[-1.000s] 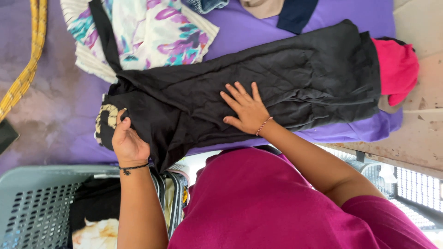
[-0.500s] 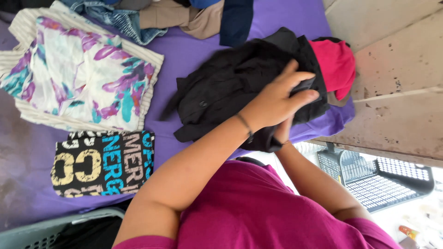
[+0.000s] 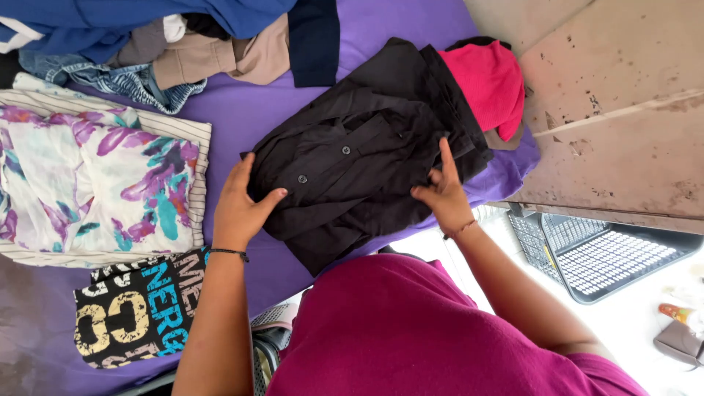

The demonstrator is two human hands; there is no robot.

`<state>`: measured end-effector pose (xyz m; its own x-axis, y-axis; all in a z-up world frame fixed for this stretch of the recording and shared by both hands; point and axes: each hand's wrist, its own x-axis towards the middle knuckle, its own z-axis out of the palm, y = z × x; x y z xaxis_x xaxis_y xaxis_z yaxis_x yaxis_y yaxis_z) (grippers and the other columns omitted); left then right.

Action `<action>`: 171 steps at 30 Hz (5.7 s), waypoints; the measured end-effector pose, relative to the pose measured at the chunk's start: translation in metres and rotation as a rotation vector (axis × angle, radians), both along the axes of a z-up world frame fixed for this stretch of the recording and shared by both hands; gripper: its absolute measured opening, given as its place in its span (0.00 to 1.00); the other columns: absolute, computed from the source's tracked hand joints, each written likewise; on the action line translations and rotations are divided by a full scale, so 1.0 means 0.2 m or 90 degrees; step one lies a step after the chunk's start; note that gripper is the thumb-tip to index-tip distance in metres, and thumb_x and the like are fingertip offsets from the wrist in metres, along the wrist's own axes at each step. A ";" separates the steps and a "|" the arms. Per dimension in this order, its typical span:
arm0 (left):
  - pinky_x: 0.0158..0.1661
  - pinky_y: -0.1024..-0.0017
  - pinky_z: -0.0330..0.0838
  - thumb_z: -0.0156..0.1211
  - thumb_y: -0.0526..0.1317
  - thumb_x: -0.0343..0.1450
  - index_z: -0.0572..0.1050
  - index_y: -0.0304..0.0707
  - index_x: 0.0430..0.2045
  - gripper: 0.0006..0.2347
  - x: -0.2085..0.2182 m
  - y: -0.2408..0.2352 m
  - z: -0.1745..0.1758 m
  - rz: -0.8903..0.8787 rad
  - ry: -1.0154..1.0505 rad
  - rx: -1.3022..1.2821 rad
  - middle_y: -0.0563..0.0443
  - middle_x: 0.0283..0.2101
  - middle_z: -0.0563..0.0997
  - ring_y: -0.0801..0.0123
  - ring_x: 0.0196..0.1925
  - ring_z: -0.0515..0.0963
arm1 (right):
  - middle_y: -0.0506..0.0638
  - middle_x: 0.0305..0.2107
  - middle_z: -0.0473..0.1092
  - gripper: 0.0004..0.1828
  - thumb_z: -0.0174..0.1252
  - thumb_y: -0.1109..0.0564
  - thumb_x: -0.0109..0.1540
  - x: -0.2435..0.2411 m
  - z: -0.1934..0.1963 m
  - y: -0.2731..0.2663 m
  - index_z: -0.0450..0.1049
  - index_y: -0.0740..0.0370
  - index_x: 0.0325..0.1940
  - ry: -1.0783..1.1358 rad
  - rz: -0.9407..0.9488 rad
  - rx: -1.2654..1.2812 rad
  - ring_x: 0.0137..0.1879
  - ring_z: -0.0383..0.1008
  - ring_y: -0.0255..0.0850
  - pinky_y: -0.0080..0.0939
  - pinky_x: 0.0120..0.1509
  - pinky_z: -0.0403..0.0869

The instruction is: The person folds a black button-up shirt on a purple surface, smoothing and aligning the fabric before folding it into a compact rectangle. They then pick up a pair of blue shorts, turn them inside out, and fold them neatly.

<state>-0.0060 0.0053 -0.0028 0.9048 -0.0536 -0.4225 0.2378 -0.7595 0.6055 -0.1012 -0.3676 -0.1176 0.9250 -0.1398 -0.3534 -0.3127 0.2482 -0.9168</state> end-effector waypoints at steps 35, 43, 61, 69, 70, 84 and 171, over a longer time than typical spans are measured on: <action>0.64 0.55 0.63 0.60 0.44 0.74 0.69 0.44 0.65 0.22 0.24 -0.40 -0.16 -0.190 -0.173 0.001 0.35 0.64 0.71 0.48 0.67 0.71 | 0.52 0.28 0.76 0.06 0.57 0.63 0.65 0.38 0.47 -0.27 0.80 0.58 0.39 -0.324 0.253 -0.453 0.39 0.78 0.48 0.48 0.50 0.74; 0.66 0.29 0.23 0.51 0.49 0.77 0.49 0.63 0.76 0.29 0.07 -0.50 -0.33 -0.251 -0.242 0.174 0.50 0.75 0.58 0.52 0.79 0.46 | 0.49 0.47 0.75 0.16 0.63 0.51 0.64 0.78 0.37 -0.03 0.78 0.52 0.56 -0.313 0.286 -0.941 0.50 0.76 0.51 0.53 0.50 0.74; 0.61 0.21 0.26 0.33 0.67 0.74 0.53 0.64 0.72 0.30 0.15 -0.52 -0.42 -0.184 -0.266 0.253 0.41 0.75 0.54 0.45 0.77 0.47 | 0.57 0.56 0.69 0.23 0.60 0.51 0.68 0.93 0.40 -0.28 0.71 0.57 0.67 -0.378 0.133 -1.001 0.53 0.70 0.57 0.59 0.51 0.70; 0.62 0.24 0.19 0.43 0.65 0.74 0.52 0.64 0.74 0.31 -0.01 -0.46 -0.30 -0.244 -0.259 0.182 0.46 0.78 0.48 0.51 0.80 0.39 | 0.47 0.56 0.71 0.13 0.60 0.49 0.58 0.32 0.28 -0.22 0.74 0.48 0.46 -0.513 0.384 -0.903 0.76 0.60 0.48 0.66 0.80 0.32; 0.62 0.24 0.19 0.45 0.66 0.73 0.52 0.64 0.74 0.33 -0.03 -0.46 -0.30 -0.254 -0.262 0.175 0.46 0.78 0.47 0.51 0.80 0.39 | 0.47 0.50 0.74 0.06 0.55 0.50 0.66 0.30 0.19 -0.24 0.73 0.50 0.37 -0.531 0.366 -0.917 0.74 0.64 0.47 0.69 0.79 0.29; 0.62 0.24 0.17 0.47 0.65 0.72 0.45 0.66 0.75 0.35 -0.05 -0.52 -0.26 -0.298 -0.173 0.224 0.43 0.79 0.37 0.50 0.80 0.31 | 0.48 0.63 0.64 0.24 0.56 0.55 0.66 0.39 0.38 -0.23 0.70 0.44 0.68 -0.320 0.049 -0.928 0.71 0.59 0.50 0.58 0.73 0.55; 0.59 0.17 0.22 0.59 0.58 0.65 0.51 0.61 0.73 0.39 -0.13 -0.43 -0.44 -0.307 -0.253 0.184 0.43 0.79 0.38 0.47 0.79 0.35 | 0.44 0.32 0.75 0.18 0.64 0.59 0.56 0.41 0.28 0.05 0.78 0.50 0.51 -0.328 0.141 -0.965 0.40 0.78 0.44 0.46 0.47 0.76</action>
